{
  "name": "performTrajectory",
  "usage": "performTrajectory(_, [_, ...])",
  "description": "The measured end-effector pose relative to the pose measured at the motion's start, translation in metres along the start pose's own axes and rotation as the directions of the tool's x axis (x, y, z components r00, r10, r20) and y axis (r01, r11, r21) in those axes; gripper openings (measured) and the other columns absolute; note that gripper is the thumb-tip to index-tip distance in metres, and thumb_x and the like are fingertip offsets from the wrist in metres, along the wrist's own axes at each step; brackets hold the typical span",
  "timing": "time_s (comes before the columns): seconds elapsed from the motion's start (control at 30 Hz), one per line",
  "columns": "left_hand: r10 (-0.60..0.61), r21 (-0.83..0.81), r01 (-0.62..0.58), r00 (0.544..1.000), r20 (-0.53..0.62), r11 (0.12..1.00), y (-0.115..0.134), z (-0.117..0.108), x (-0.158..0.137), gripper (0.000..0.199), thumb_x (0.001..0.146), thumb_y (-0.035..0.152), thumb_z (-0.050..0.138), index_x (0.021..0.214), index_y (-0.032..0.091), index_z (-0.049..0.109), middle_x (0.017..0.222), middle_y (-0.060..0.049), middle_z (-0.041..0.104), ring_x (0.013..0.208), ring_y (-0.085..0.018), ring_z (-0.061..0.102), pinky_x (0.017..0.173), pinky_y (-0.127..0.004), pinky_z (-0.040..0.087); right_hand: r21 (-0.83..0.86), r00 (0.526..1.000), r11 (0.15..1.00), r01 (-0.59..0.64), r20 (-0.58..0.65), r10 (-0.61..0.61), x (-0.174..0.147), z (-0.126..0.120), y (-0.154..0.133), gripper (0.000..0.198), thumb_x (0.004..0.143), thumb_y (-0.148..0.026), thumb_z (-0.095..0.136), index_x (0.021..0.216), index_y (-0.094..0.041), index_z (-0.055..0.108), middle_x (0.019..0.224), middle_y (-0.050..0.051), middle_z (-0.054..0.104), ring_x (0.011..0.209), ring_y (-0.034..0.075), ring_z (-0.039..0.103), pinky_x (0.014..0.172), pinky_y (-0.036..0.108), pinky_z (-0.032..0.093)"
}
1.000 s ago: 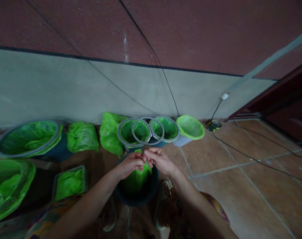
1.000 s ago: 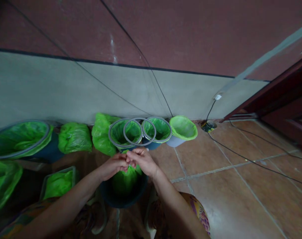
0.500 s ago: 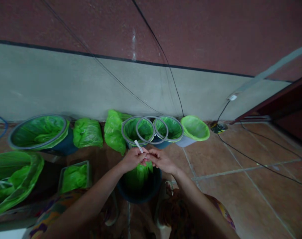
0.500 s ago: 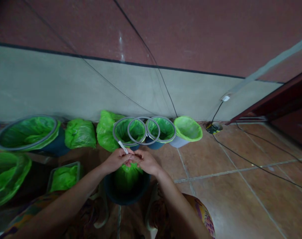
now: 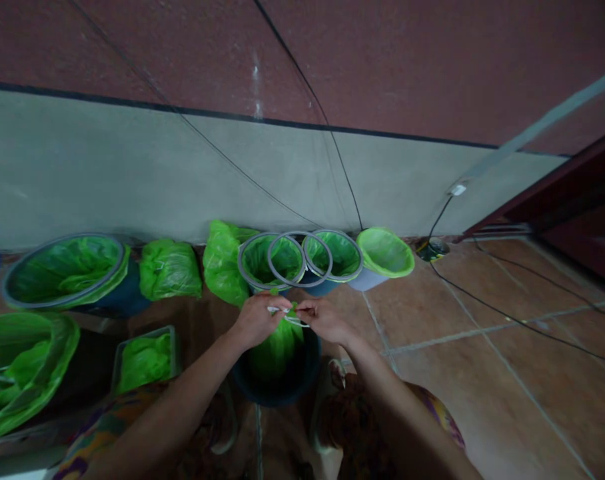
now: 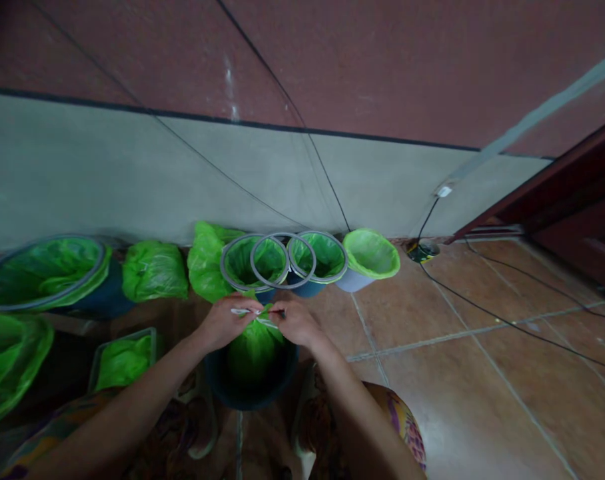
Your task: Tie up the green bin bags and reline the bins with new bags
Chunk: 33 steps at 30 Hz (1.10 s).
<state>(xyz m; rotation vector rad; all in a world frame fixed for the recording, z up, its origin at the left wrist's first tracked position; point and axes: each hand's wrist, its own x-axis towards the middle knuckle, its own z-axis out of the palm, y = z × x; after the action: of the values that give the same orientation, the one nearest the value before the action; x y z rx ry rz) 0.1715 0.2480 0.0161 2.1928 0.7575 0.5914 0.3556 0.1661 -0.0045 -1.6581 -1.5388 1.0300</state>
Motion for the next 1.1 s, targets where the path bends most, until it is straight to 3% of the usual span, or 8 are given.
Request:
performTrajectory(0.13, [0.253, 0.106, -0.247, 0.966, -0.046, 0.963, 0.002, 0.003, -0.004, 0.025, 0.085, 0.013, 0.051, 0.097, 0.021, 0.071, 0.092, -0.004, 0.074, 0.084, -0.015, 0.067, 0.08, -0.028, 0.052, 0.232, 0.998, 0.972, 0.039, 0.035, -0.048, 0.004, 0.009, -0.01, 0.021, 0.084, -0.025, 0.05, 0.096, -0.019, 0.067, 0.083, 0.001, 0.064, 0.063, 0.01, 0.051, 0.058, 0.022, 0.042])
performTrajectory(0.27, [0.306, -0.013, -0.31, 0.943, -0.13, 0.951, 0.01, 0.005, -0.006, 0.03, 0.087, 0.013, 0.047, 0.105, 0.021, 0.069, 0.097, -0.005, 0.072, 0.089, -0.014, 0.067, 0.082, -0.027, 0.052, 0.422, 0.998, 0.907, 0.018, 0.045, -0.04, 0.006, 0.013, -0.023, 0.019, 0.084, -0.031, 0.054, 0.089, -0.017, 0.066, 0.073, -0.002, 0.059, 0.05, 0.006, 0.043, 0.048, 0.019, 0.036])
performTrajectory(0.4, [0.036, -0.192, -0.079, 0.975, -0.219, 0.978, 0.018, 0.009, -0.006, 0.027, 0.086, 0.021, 0.051, 0.107, 0.021, 0.069, 0.099, -0.006, 0.071, 0.09, -0.016, 0.066, 0.084, -0.027, 0.052, 0.54, 0.997, 0.839, -0.066, 0.075, 0.03, 0.004, 0.012, -0.026, 0.026, 0.085, -0.041, 0.057, 0.091, -0.018, 0.066, 0.072, -0.002, 0.06, 0.044, 0.003, 0.037, 0.043, 0.018, 0.029])
performTrajectory(0.53, [-0.254, -0.39, 0.146, 0.937, -0.241, 0.909, 0.02, 0.013, -0.006, 0.036, 0.081, 0.027, 0.058, 0.115, 0.02, 0.064, 0.099, -0.004, 0.069, 0.079, -0.013, 0.066, 0.072, -0.022, 0.053, 0.565, 0.993, 0.818, -0.108, 0.097, 0.064, 0.002, 0.011, -0.026, 0.037, 0.082, -0.053, 0.059, 0.084, -0.016, 0.066, 0.071, -0.001, 0.061, 0.046, 0.004, 0.036, 0.042, 0.018, 0.026])
performTrajectory(0.8, [-0.337, -0.534, 0.235, 0.936, -0.1, 0.812, 0.012, 0.015, -0.003, 0.033, 0.077, 0.029, 0.06, 0.108, 0.018, 0.064, 0.086, 0.0, 0.065, 0.06, -0.009, 0.06, 0.059, -0.021, 0.05, 0.535, 0.994, 0.839, -0.102, 0.016, 0.111, 0.002, 0.008, -0.028, 0.032, 0.077, -0.047, 0.067, 0.077, -0.015, 0.068, 0.057, -0.005, 0.049, 0.049, 0.005, 0.034, 0.047, 0.02, 0.026])
performTrajectory(0.9, [-0.33, -0.511, 0.258, 0.943, -0.053, 0.82, 0.008, 0.013, -0.001, 0.031, 0.077, 0.029, 0.06, 0.106, 0.018, 0.065, 0.08, 0.0, 0.067, 0.061, -0.011, 0.061, 0.061, -0.022, 0.05, 0.414, 0.993, 0.907, -0.077, -0.051, 0.108, 0.003, 0.007, -0.03, 0.028, 0.08, -0.042, 0.061, 0.072, -0.015, 0.068, 0.056, -0.004, 0.05, 0.05, 0.007, 0.036, 0.048, 0.021, 0.028])
performTrajectory(1.0, [-0.285, -0.32, 0.258, 0.958, -0.038, 0.912, 0.003, 0.011, -0.001, 0.027, 0.078, 0.025, 0.061, 0.103, 0.019, 0.067, 0.08, -0.002, 0.071, 0.071, -0.015, 0.065, 0.072, -0.026, 0.051, 0.036, 0.988, 0.997, -0.065, -0.134, 0.069, 0.003, 0.007, -0.029, 0.022, 0.082, -0.029, 0.054, 0.07, -0.017, 0.068, 0.061, -0.001, 0.057, 0.057, 0.01, 0.046, 0.056, 0.023, 0.035])
performTrajectory(1.1, [-0.261, -0.017, 0.26, 0.965, -0.012, 0.965, -0.007, 0.012, -0.003, 0.024, 0.078, 0.019, 0.059, 0.099, 0.02, 0.069, 0.083, -0.004, 0.072, 0.081, -0.019, 0.067, 0.083, -0.029, 0.049, -0.378, 0.963, 0.9, -0.219, -0.232, 0.137, 0.0, 0.008, -0.021, 0.019, 0.081, -0.022, 0.054, 0.07, -0.017, 0.068, 0.073, 0.007, 0.066, 0.069, 0.017, 0.057, 0.066, 0.029, 0.04])
